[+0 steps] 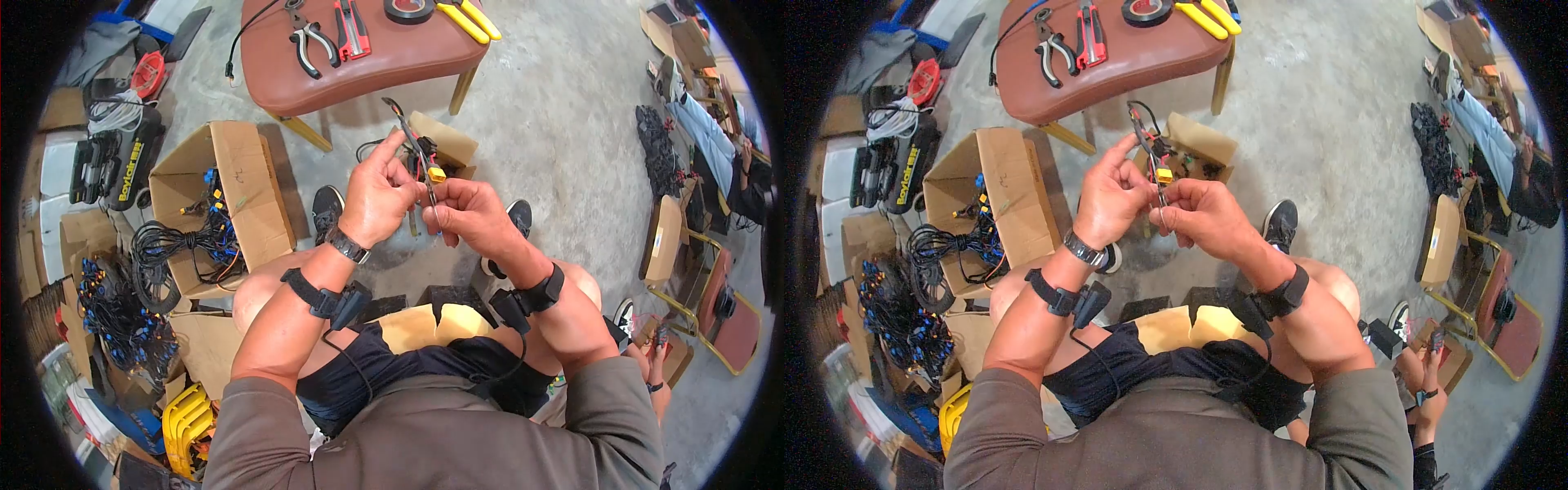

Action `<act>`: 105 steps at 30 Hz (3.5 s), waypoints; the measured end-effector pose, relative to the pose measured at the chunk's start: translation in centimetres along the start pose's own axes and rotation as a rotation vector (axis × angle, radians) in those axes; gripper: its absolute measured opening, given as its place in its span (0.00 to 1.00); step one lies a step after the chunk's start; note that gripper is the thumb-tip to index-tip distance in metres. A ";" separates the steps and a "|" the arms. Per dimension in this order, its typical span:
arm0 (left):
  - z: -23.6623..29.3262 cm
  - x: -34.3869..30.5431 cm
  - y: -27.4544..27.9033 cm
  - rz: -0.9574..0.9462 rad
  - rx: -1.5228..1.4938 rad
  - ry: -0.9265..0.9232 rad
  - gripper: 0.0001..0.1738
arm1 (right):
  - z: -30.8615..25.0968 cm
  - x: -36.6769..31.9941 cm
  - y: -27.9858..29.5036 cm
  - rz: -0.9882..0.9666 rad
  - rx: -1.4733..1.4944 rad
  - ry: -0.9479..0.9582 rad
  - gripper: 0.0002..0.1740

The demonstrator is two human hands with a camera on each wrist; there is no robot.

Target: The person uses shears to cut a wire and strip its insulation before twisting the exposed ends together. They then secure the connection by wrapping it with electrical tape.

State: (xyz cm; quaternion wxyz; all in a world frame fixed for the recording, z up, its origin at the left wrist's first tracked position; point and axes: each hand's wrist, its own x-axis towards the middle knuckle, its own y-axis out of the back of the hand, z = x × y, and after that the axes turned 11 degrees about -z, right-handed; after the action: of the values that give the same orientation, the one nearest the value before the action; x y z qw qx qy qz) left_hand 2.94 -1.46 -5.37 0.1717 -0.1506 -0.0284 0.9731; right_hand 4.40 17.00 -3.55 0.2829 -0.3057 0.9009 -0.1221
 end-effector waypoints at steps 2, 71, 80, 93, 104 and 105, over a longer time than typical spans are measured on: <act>0.0 0.0 0.0 -0.001 -0.019 -0.006 0.43 | -0.1 0.0 0.1 -0.017 -0.002 0.006 0.13; 2.5 0.9 0.5 -0.002 -0.667 -0.144 0.14 | -1.7 0.1 0.0 -0.347 0.334 0.207 0.18; 2.7 0.7 0.5 -0.066 -0.603 -0.173 0.12 | -1.9 -0.2 0.1 -0.366 0.355 0.189 0.17; 3.5 1.2 1.9 -0.129 -0.346 -0.136 0.13 | -2.4 -0.6 -0.4 -0.335 0.287 0.146 0.16; 4.3 0.9 3.2 -0.242 -0.363 -0.017 0.13 | -2.4 -1.0 -1.0 -0.349 0.182 0.112 0.14; 4.4 0.9 3.2 -0.261 -0.370 -0.008 0.13 | -2.4 -1.1 -1.4 -0.332 0.207 0.105 0.14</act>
State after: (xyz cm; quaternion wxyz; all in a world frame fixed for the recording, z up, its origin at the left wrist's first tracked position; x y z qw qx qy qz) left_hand -0.22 -4.22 -1.78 0.2654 -0.1705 -0.2263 0.9216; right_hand 4.42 16.67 -0.54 0.2413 -0.4127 0.8342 -0.2748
